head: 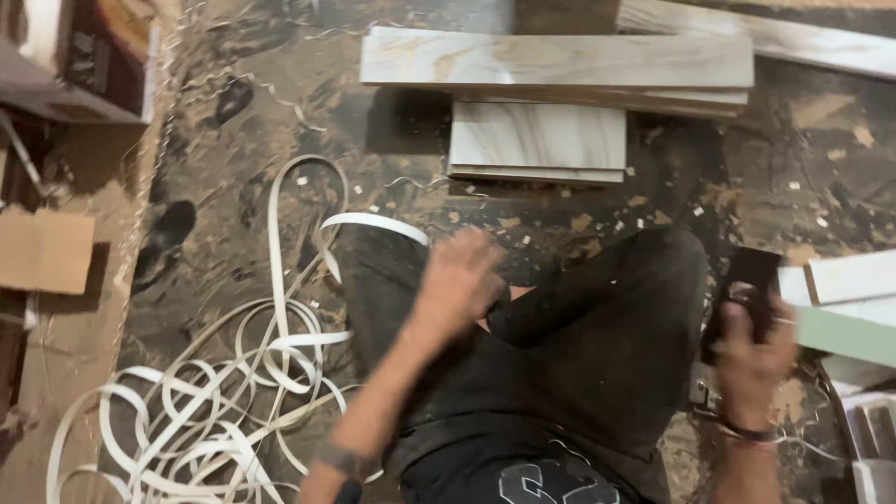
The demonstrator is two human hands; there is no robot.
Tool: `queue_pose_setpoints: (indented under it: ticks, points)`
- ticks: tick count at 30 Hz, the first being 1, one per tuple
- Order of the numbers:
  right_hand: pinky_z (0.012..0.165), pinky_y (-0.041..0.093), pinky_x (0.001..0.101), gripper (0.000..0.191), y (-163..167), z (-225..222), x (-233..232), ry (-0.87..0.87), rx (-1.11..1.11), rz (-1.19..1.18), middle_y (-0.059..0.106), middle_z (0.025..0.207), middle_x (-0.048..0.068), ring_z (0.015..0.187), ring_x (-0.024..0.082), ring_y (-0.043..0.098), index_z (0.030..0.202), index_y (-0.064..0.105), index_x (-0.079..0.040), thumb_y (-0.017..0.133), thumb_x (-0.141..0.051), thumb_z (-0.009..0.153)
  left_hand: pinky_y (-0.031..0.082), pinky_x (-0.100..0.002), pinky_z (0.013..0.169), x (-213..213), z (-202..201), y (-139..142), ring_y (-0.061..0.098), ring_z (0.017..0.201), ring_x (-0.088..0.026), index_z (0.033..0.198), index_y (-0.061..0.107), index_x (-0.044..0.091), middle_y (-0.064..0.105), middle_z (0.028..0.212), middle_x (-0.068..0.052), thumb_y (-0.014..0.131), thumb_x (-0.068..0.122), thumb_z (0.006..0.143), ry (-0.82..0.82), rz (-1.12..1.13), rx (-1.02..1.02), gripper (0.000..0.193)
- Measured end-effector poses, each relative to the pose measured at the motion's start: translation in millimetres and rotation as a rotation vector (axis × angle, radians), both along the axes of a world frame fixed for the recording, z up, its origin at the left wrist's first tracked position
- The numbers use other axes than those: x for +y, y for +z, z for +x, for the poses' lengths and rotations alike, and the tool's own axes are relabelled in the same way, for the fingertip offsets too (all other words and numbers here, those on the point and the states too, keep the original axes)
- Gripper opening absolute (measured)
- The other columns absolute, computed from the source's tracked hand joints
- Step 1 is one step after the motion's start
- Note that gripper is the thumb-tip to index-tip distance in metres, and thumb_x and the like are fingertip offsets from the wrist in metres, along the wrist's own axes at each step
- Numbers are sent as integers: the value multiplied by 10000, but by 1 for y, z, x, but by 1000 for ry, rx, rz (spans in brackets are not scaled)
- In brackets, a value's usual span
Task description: The person sits on the workshop floor and applies white edge banding tape to the edges of boards. They align the tape along a board edge, then run a hand-held iron along the tape to press and adhere it, working along the length of each board and setting finished boards aside.
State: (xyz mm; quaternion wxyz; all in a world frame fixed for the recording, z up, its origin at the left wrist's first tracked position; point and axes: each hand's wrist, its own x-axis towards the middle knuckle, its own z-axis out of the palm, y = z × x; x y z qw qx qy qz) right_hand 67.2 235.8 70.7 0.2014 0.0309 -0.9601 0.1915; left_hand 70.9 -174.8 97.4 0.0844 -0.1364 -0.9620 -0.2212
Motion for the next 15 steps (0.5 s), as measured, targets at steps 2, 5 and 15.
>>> queue_pose_setpoints:
  ticks: [2, 5, 15]
  points:
    - [955, 519, 500, 337, -19, 7, 23, -57, -172, -434, 674, 1210, 225, 1087, 408, 646, 1345, 598, -36, 661, -233, 1080, 355, -568, 1101, -61, -17, -26, 432, 1391, -362, 1360, 599, 77, 558, 1398, -202, 755, 327, 801, 129, -351, 60, 632]
    - [998, 483, 467, 526, -63, 24, 28, -65, -527, -253, 636, 1320, 226, 1210, 383, 598, 1409, 564, -40, 662, -327, 979, 341, -616, 1078, -132, -35, -61, 509, 1298, -324, 1178, 679, 66, 632, 1277, -140, 797, 445, 770, 264, -345, -259, 569]
    - [1050, 453, 423, 633, -113, 168, -6, -335, -1264, -426, 585, 1444, 182, 1295, 314, 565, 1485, 517, -46, 529, -422, 977, 400, -330, 584, -257, -21, 29, 508, 637, -137, 1122, 733, 67, 671, 760, -94, 783, 342, 974, 635, 529, 142, 317]
